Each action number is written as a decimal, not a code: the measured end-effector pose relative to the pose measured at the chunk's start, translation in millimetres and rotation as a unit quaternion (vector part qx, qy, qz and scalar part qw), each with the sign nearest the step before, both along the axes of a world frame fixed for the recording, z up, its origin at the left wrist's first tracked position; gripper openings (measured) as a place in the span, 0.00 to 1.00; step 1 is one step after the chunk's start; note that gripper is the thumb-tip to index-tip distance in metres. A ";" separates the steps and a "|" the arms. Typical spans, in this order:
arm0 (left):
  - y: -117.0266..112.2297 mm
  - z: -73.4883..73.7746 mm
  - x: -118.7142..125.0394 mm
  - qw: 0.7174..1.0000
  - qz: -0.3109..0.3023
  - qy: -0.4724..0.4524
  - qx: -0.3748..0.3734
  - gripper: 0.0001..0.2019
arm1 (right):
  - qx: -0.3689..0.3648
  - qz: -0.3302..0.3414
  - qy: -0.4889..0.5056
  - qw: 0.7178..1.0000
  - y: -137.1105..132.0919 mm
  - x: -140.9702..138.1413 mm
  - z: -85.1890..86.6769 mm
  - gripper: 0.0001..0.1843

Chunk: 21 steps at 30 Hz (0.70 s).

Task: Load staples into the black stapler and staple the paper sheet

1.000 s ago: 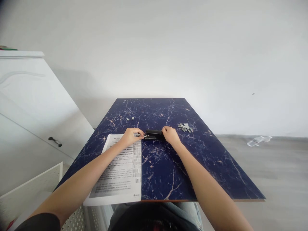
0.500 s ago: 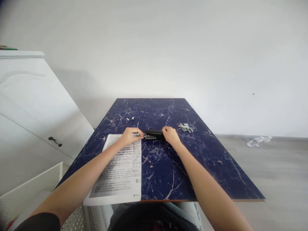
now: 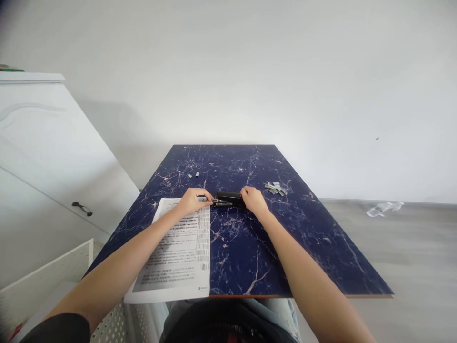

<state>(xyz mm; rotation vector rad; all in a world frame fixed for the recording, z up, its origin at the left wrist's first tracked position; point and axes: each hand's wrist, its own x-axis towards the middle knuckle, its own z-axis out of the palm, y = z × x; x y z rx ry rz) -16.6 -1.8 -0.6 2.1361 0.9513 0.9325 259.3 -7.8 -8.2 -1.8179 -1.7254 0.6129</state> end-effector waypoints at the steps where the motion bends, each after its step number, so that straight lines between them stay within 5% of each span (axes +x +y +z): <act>1: -0.3 0.1 -0.1 1.000 -0.001 -0.003 0.003 0.06 | 0.000 0.000 -0.001 1.000 -0.3 -0.1 0.5 0.18; 21: 4.8 -3.4 -4.1 0.999 -0.003 0.034 0.015 0.07 | -0.002 -0.002 0.011 1.000 0.5 1.1 -0.8 0.17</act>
